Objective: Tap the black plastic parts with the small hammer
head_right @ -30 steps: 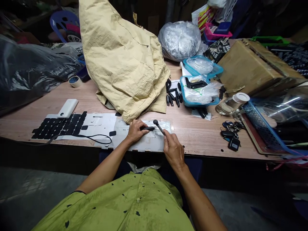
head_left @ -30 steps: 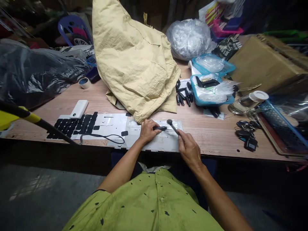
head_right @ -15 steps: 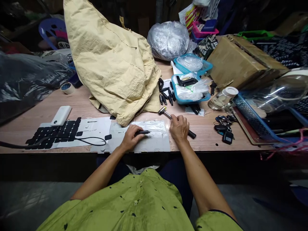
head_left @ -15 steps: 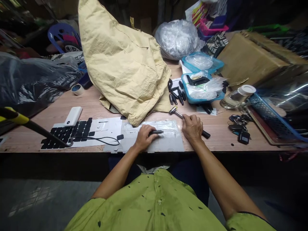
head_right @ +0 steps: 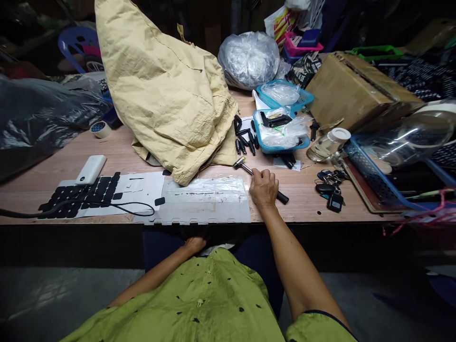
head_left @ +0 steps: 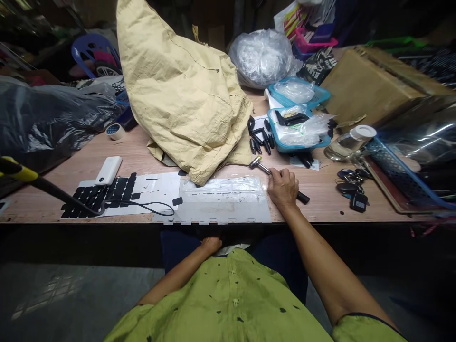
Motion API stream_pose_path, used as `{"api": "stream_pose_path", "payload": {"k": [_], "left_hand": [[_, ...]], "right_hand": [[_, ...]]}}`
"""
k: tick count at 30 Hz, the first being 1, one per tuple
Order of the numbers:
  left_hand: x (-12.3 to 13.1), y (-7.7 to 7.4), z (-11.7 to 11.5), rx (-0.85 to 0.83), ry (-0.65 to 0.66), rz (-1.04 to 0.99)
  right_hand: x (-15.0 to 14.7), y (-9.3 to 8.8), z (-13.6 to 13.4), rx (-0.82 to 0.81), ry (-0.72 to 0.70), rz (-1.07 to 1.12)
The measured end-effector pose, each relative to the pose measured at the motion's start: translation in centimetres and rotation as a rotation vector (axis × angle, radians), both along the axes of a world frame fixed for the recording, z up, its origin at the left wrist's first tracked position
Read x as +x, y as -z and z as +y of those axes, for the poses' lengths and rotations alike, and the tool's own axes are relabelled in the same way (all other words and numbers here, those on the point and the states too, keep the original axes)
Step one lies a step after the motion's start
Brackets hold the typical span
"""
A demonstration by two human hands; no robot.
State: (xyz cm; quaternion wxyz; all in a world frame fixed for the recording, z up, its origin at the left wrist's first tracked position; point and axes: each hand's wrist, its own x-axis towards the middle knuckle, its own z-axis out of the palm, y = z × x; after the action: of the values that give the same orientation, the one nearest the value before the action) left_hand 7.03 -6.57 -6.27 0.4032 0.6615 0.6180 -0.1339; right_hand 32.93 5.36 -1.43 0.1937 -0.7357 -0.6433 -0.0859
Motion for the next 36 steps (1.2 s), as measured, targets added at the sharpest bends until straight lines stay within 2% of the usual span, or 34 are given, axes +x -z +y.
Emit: {"api": "stream_pose_path", "payload": {"k": [3, 5, 7, 9, 11, 13, 15, 17, 19, 22, 26, 28, 30, 36], "left_hand": [[0.2, -2.6, -0.2, -0.088, 0.108, 0.022], [0.4, -5.4, -0.2, -0.126, 0.237, -0.127], [1.0, -8.5, 0.9, -0.110, 0.312, -0.364], [2.0, -10.8, 3.5, 0.038, 0.240, -0.541], [3.4, -11.9, 7.4, 0.379, 0.043, -0.527], [4.6, -11.8, 11.9, 0.692, -0.080, -0.443], [5.4, -11.1, 15.9, 0.795, -0.091, -0.331], [5.2, -10.5, 18.8, 0.859, -0.134, -0.184], [4.0, -10.3, 20.6, 0.939, -0.212, -0.072], [0.8, -11.0, 22.6, 1.043, -0.367, 0.004], [-3.4, -11.8, 25.4, 1.066, -0.624, 0.055], [-4.2, -11.7, 26.3, 1.058, -0.673, 0.052], [-4.1, -11.3, 26.4, 1.052, -0.650, 0.027], [-1.1, -9.7, 23.3, 1.106, -0.510, -0.034]], "right_hand": [[0.0, 0.1, 0.0, 0.014, -0.006, 0.008], [0.0, 0.2, 0.0, 0.020, -0.006, 0.008], [0.0, 0.3, 0.0, 0.022, -0.001, 0.005], [-0.1, 0.3, -0.1, 0.020, 0.001, 0.001], [-0.1, 0.3, -0.1, 0.021, 0.000, -0.001], [-0.1, 0.3, -0.1, 0.027, -0.002, -0.001], [-0.1, 0.3, -0.1, 0.035, -0.005, -0.005], [-0.1, 0.2, -0.2, 0.036, -0.007, -0.008], [-0.2, 0.2, -0.3, 0.028, -0.007, -0.009], [-0.3, 0.1, -0.4, 0.011, -0.003, -0.009], [-0.3, -0.1, -0.6, 0.001, 0.002, -0.015], [-0.3, -0.2, -0.6, 0.001, 0.000, -0.011], [-0.3, -0.2, -0.7, 0.000, -0.001, -0.003], [-0.4, -0.4, -0.8, 0.003, -0.001, -0.001]]}}
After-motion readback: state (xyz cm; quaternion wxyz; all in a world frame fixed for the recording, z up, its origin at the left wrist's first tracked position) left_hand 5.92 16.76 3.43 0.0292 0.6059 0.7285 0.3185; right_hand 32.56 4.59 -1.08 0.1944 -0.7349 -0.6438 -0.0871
